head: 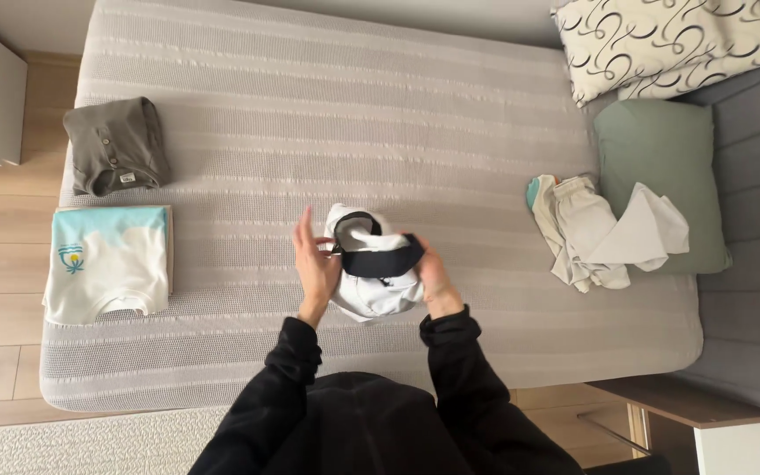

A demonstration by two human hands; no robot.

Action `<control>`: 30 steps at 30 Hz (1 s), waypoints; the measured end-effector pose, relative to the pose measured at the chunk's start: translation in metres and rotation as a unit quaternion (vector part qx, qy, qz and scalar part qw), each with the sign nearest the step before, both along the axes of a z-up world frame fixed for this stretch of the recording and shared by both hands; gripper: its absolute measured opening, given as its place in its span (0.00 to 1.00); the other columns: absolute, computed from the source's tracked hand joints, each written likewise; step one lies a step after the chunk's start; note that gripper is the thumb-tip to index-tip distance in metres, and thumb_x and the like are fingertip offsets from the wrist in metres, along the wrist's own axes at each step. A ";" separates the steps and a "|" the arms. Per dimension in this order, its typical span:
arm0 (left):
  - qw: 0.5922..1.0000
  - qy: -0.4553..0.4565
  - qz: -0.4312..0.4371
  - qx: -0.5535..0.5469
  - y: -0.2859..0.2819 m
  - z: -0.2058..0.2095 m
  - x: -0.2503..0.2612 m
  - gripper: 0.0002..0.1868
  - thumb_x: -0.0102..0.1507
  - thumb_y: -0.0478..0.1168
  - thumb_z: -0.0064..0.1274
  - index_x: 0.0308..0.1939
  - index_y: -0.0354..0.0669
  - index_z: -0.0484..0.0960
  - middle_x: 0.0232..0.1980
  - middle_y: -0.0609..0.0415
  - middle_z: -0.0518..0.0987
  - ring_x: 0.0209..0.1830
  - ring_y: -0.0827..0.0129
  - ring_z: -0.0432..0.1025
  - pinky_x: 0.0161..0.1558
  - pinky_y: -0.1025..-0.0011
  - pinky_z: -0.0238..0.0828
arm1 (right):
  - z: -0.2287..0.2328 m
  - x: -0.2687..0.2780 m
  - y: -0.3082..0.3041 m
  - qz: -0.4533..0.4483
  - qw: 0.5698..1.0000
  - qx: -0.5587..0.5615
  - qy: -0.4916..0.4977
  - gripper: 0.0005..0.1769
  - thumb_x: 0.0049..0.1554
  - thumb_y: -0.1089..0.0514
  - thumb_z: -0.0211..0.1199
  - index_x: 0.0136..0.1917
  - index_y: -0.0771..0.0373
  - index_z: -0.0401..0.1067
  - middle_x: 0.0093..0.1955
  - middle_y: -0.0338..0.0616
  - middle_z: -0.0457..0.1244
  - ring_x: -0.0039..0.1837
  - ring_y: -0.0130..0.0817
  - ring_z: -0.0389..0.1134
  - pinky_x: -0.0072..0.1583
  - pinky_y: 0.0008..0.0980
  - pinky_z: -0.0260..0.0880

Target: The person folds a white martial arts jacket, a short-sleeved rash guard, and white shorts on a bed. Each item is smoothed, folded in half, and then folded again into a compact rectangle. The folded items are stacked neatly on the bed.

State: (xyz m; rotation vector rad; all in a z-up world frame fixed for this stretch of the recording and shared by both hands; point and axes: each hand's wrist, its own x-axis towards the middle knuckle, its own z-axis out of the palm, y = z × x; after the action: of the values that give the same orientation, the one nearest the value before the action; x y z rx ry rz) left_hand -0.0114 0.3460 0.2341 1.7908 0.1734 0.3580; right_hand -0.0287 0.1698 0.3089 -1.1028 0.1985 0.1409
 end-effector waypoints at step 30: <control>0.966 -0.015 0.077 0.248 0.035 0.185 -0.006 0.15 0.55 0.30 0.50 0.40 0.54 0.84 0.16 0.63 0.72 0.17 0.63 0.72 0.25 0.71 0.67 | 0.100 0.019 -0.051 -0.176 0.647 -0.728 -0.144 0.07 0.45 0.63 0.72 0.39 0.59 0.78 0.33 0.43 0.66 0.37 0.43 0.70 0.43 0.37 0.70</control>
State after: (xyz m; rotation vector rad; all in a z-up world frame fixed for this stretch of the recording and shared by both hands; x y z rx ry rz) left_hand -0.0170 0.3815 0.4196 2.2709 0.2146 0.5778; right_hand -0.0100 0.1183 0.4084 -2.6569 0.2226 -0.6990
